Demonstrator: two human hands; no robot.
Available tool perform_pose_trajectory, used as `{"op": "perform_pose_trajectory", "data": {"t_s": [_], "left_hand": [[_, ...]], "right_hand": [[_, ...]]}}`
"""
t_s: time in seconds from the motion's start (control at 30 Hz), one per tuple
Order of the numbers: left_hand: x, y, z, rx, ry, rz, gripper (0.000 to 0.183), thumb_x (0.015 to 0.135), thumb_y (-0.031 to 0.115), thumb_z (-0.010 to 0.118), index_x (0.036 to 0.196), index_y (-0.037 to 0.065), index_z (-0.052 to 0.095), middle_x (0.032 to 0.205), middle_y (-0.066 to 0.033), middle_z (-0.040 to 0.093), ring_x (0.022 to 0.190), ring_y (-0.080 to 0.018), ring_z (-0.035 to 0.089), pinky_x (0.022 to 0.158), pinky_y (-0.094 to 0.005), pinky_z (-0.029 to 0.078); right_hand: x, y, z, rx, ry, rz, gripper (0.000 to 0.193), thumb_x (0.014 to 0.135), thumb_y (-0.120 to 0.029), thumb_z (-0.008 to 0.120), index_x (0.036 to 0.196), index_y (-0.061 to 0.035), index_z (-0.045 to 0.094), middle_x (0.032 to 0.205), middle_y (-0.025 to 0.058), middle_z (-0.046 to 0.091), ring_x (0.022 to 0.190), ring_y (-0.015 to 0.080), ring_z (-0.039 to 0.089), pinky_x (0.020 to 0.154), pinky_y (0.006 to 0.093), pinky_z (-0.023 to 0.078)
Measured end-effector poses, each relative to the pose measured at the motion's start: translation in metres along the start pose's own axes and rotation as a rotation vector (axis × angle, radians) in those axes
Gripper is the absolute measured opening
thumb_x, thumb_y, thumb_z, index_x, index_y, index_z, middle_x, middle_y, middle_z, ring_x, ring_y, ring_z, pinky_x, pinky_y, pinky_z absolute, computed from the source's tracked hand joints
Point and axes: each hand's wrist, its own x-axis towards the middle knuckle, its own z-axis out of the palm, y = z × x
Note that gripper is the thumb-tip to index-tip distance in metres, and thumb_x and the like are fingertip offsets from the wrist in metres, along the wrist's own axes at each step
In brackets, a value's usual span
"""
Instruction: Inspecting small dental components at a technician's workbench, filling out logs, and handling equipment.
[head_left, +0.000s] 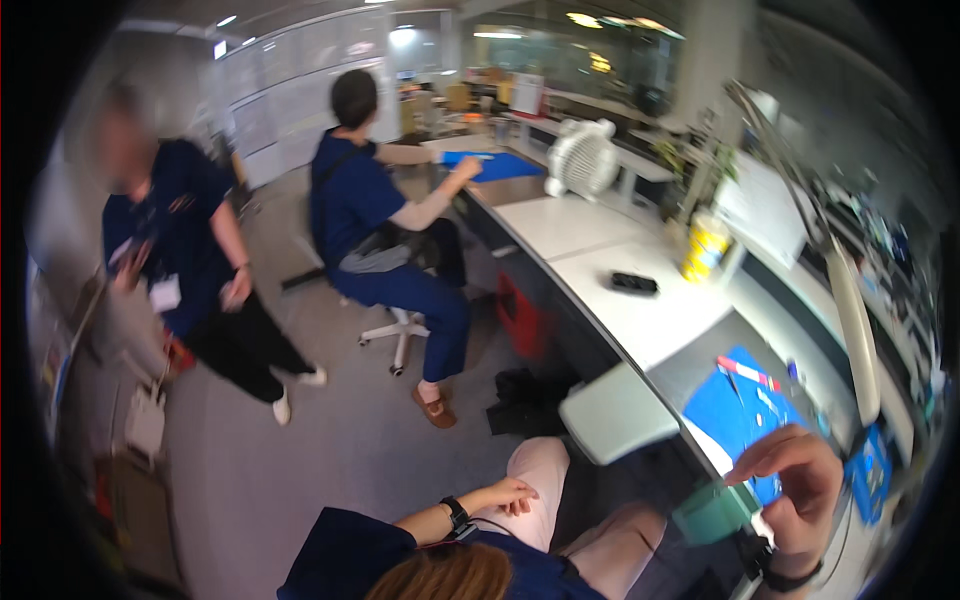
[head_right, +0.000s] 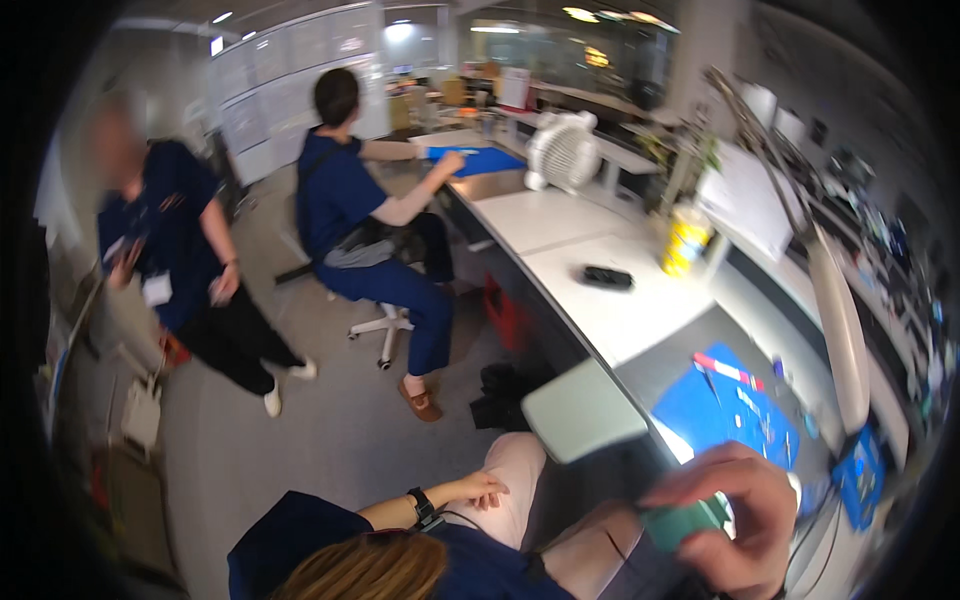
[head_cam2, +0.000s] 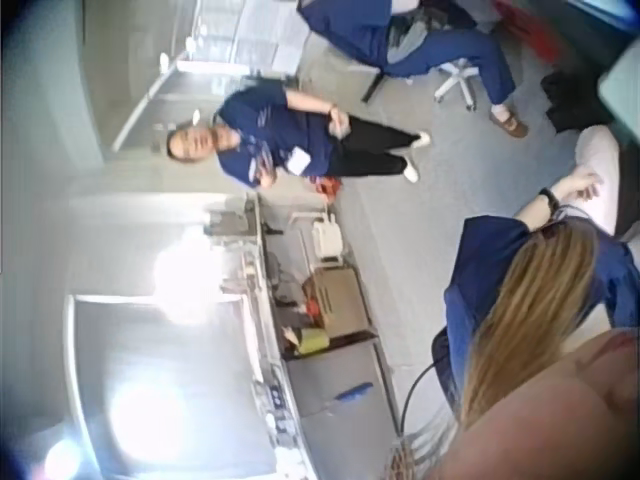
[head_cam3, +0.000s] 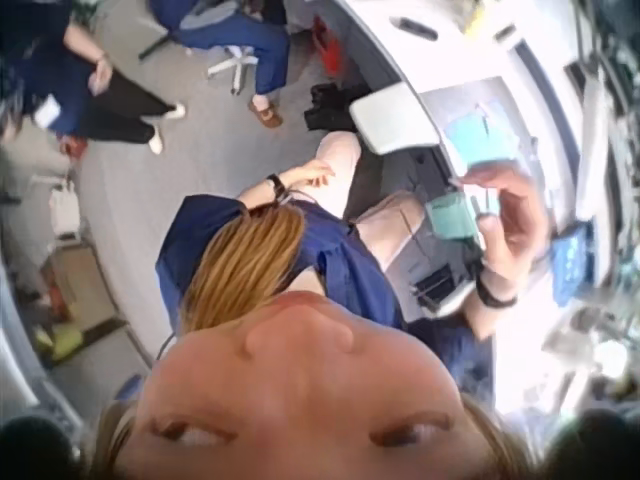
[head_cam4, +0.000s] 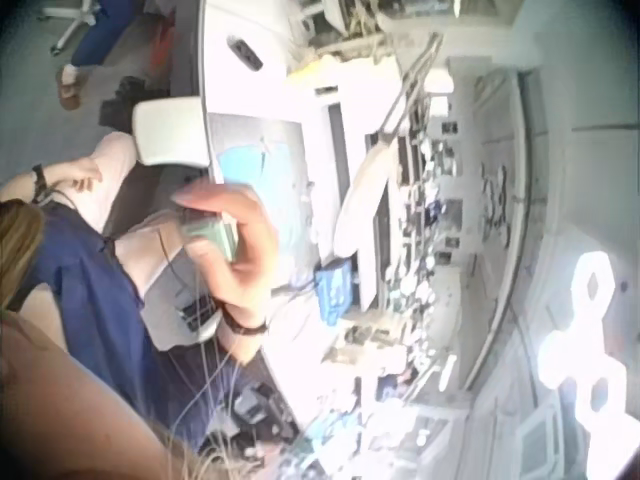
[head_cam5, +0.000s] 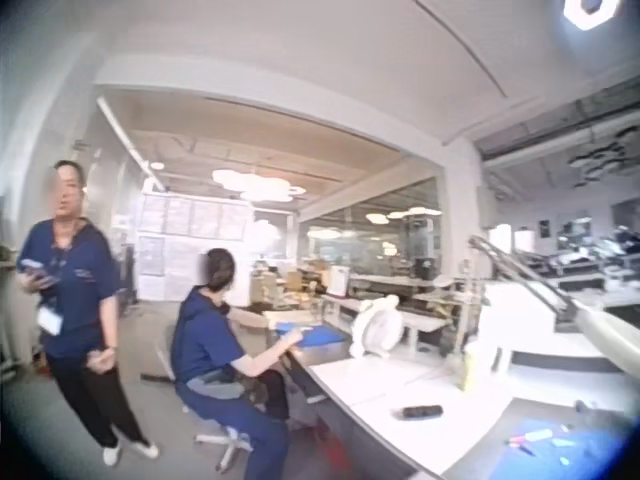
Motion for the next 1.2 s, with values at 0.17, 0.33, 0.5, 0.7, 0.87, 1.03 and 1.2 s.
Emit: {"op": "perform_pose_trajectory", "data": {"t_s": [0.17, 0.33, 0.5, 0.7, 0.87, 1.03, 1.2], "left_hand": [[0.0, 0.029, -0.004, -0.244, 0.088, -0.015, 0.026, 0.086, 0.025, 0.054, 0.103, 0.005, 0.059, 0.077, -0.0067, 0.061, 0.058, -0.0089, 0.055, 0.046, -0.0203, 0.042], [-0.03, 0.031, -0.075, -0.29, 0.219, 0.052, 0.029, 0.085, 0.019, 0.053, 0.11, 0.004, 0.053, 0.095, -0.0072, 0.061, 0.079, -0.0154, 0.061, 0.064, -0.0261, 0.049], [-0.071, 0.104, -0.195, -0.303, 0.636, 0.215, 0.017, 0.085, 0.021, 0.048, 0.08, 0.006, 0.055, 0.06, -0.0095, 0.055, 0.043, -0.0163, 0.05, 0.033, -0.0277, 0.036], [-0.195, 0.295, -0.313, 0.112, 1.328, 0.763, 0.04, 0.08, 0.006, 0.05, 0.119, 0.009, 0.042, 0.07, -0.0086, 0.06, 0.043, -0.0114, 0.052, 0.035, -0.0234, 0.039], [-0.265, 0.366, -0.326, 0.032, 1.508, 0.727, 0.063, 0.08, 0.009, 0.051, 0.137, 0.015, 0.024, 0.075, -0.0064, 0.061, 0.049, -0.012, 0.054, 0.038, -0.0239, 0.04], [-0.217, 0.296, -0.303, 0.238, 1.218, 0.234, 0.056, 0.084, 0.02, 0.054, 0.134, 0.012, 0.032, 0.076, -0.005, 0.061, 0.059, -0.0121, 0.057, 0.05, -0.0267, 0.045], [-0.126, 0.174, -0.165, 0.437, 0.043, -0.257, 0.07, 0.076, 0.047, 0.063, 0.128, 0.006, 0.038, 0.093, -0.0127, 0.062, 0.078, -0.0284, 0.063, 0.069, -0.0358, 0.051]], "right_hand": [[0.02, -0.066, 0.027, 0.585, -0.333, -0.325, 0.023, 0.071, -0.024, 0.071, 0.077, -0.0035, 0.061, 0.079, 0.0157, 0.063, 0.06, 0.0258, 0.06, 0.052, 0.0312, 0.047], [0.011, -0.051, 0.017, 0.559, -0.293, -0.329, 0.024, 0.072, -0.023, 0.07, 0.077, -0.0019, 0.061, 0.078, 0.0163, 0.062, 0.061, 0.0262, 0.06, 0.052, 0.0322, 0.047], [-0.005, -0.03, 0.0, 0.564, -0.364, -0.357, 0.025, 0.073, -0.022, 0.069, 0.078, -0.0002, 0.06, 0.078, 0.0169, 0.062, 0.062, 0.0266, 0.06, 0.053, 0.0331, 0.048], [0.01, -0.014, -0.01, 0.631, -0.412, -0.351, 0.025, 0.074, -0.022, 0.069, 0.078, 0.0017, 0.06, 0.078, 0.0177, 0.062, 0.063, 0.027, 0.06, 0.054, 0.0342, 0.049], [0.008, 0.004, -0.028, 0.634, -0.409, -0.356, 0.026, 0.075, -0.021, 0.068, 0.079, 0.0034, 0.059, 0.077, 0.0183, 0.061, 0.064, 0.0274, 0.06, 0.054, 0.0352, 0.049], [0.024, 0.003, -0.021, 0.618, -0.36, -0.318, 0.027, 0.075, -0.02, 0.067, 0.079, 0.005, 0.059, 0.077, 0.0189, 0.061, 0.064, 0.0277, 0.06, 0.055, 0.0361, 0.049], [0.004, 0.001, -0.045, 0.545, -0.292, -0.306, 0.027, 0.076, -0.019, 0.066, 0.08, 0.0066, 0.058, 0.077, 0.0196, 0.061, 0.065, 0.0281, 0.06, 0.055, 0.037, 0.05]]}}
